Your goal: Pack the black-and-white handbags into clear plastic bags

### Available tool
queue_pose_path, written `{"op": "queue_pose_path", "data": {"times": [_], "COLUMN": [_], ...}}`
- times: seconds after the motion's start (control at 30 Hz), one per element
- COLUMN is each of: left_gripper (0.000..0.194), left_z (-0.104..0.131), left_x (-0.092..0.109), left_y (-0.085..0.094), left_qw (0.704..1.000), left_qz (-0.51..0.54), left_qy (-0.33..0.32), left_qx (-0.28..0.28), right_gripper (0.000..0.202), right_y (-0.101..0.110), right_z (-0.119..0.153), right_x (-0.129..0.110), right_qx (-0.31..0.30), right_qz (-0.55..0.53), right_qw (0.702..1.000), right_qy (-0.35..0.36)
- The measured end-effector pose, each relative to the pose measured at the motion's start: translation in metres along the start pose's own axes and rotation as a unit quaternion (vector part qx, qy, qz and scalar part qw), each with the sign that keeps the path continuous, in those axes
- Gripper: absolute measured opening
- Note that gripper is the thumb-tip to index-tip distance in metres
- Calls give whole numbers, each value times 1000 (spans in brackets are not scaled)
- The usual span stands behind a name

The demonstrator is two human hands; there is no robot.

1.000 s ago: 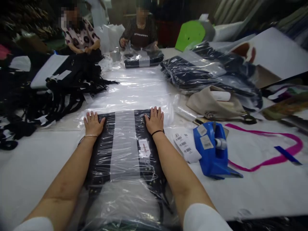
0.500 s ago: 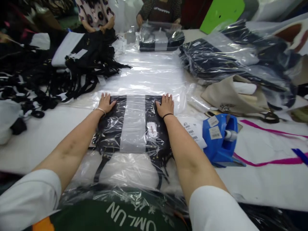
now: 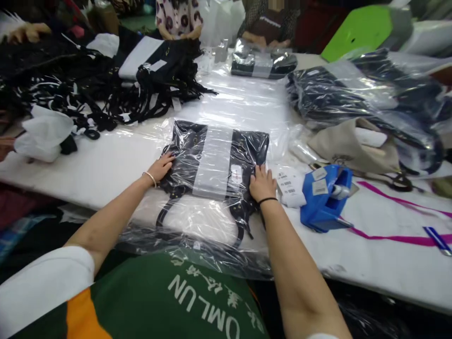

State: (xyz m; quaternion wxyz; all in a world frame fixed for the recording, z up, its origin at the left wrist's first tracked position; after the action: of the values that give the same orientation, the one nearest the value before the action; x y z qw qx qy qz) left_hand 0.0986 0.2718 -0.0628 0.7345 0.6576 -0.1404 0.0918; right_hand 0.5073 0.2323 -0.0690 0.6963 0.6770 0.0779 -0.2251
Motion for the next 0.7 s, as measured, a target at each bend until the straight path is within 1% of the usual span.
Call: {"op": "queue_pose_path", "data": {"times": [0.03,0.07,0.1,0.13,0.17,0.2,0.23,0.27,0.3,0.33,0.37,0.4,0.43,0.47,0.5,0.53,0.57,0.6,0.63,0.67,0.7], "left_gripper": [46,45,47,51,59,68,76,77,69,53,35,24,23,23,22,20,20,20,21,22,23], "left_z": [15,34,58,85,113,140,164,182,193,197,197,194,189,184,180,178,179,180,183,185,186], "left_x": [-1,0,4,12,22,31,39,44,47,48,48,48,49,50,52,55,60,67,74,82,90], "left_y": [7,13,16,15,11,4,-5,-12,-17,-19,-17,-12,-3,8,21,35,49,62,74,83,90], "left_qw": [999,998,994,988,978,963,946,932,925,924,927,931,935,940,942,942,937,931,924,917,911], "left_qz": [25,47,65,77,81,77,64,47,32,26,31,45,68,96,129,164,201,237,270,298,319], "left_qy": [-8,-29,-67,-124,-192,-258,-311,-347,-365,-369,-367,-360,-347,-327,-301,-274,-253,-239,-235,-241,-254], "left_qx": [20,40,51,43,15,-23,-62,-91,-102,-94,-73,-44,-8,33,73,107,131,141,134,109,67], "right_gripper": [57,57,57,56,55,52,49,47,46,45,44,42,41,41,41,42,43,44,46,46,46], "right_y": [9,18,28,35,39,40,37,34,29,24,19,12,4,-5,-15,-24,-32,-39,-43,-47,-52], "right_z": [7,18,34,53,74,98,124,151,177,200,218,230,236,236,232,223,210,194,176,157,137], "right_x": [-6,-16,-29,-46,-65,-87,-110,-131,-150,-165,-176,-185,-190,-194,-198,-201,-204,-209,-215,-223,-232], "right_qx": [4,9,9,-11,-55,-129,-231,-335,-431,-506,-555,-581,-584,-568,-535,-486,-423,-352,-282,-219,-172], "right_qz": [-19,-54,-107,-173,-246,-313,-357,-378,-382,-375,-366,-359,-357,-358,-357,-351,-338,-316,-286,-252,-221], "right_qw": [1000,998,993,982,961,929,887,838,786,738,702,682,678,691,717,752,792,832,867,895,916], "right_qy": [4,18,43,76,115,150,180,205,226,242,255,263,266,268,270,274,280,289,295,295,289]}}
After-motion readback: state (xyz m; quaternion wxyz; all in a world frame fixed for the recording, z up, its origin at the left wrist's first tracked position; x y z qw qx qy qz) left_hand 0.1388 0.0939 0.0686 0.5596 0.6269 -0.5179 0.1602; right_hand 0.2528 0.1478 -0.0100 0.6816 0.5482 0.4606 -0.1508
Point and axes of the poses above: each hand's wrist, its own z-axis away from the middle knuckle, its own y-axis out of the back of the hand, x = y × z, the point moved 6 cm from there along -z, towards the middle knuckle, and after that the axes turned 9 degrees about -z, right-handed, at the moved point
